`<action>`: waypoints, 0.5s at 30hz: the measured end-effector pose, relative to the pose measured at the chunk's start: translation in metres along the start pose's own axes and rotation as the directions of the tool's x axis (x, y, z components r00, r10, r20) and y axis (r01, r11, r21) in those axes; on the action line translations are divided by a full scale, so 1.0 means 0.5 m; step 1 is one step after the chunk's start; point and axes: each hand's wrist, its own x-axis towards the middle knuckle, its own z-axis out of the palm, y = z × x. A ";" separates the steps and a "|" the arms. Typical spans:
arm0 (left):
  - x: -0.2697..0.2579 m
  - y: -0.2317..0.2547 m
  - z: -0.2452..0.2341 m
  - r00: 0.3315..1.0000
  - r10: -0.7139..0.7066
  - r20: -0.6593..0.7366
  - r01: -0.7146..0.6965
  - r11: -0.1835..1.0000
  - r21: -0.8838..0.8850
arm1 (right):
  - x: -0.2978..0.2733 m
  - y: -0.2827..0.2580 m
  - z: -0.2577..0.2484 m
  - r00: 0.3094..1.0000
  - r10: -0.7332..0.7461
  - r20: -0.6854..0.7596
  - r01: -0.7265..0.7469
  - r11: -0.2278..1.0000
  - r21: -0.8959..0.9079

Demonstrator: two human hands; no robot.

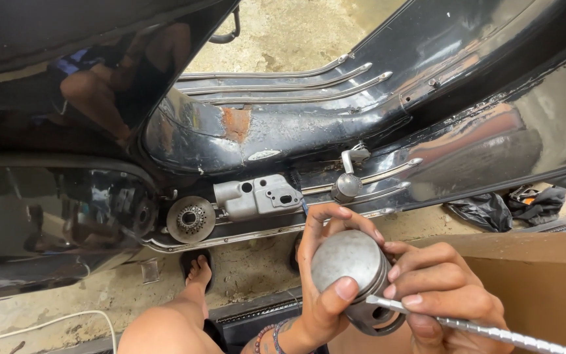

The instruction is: The person cleans a metal piston using a small brush and a metal rod. They scrub the top surface and sides of the piston, then use the rod to clean the internal holes and crevices.

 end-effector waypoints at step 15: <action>-0.006 0.000 -0.010 0.995 -0.103 0.011 0.104 0.988 -0.111 | 0.000 0.014 0.032 0.968 -0.058 -0.246 0.060 0.998 0.000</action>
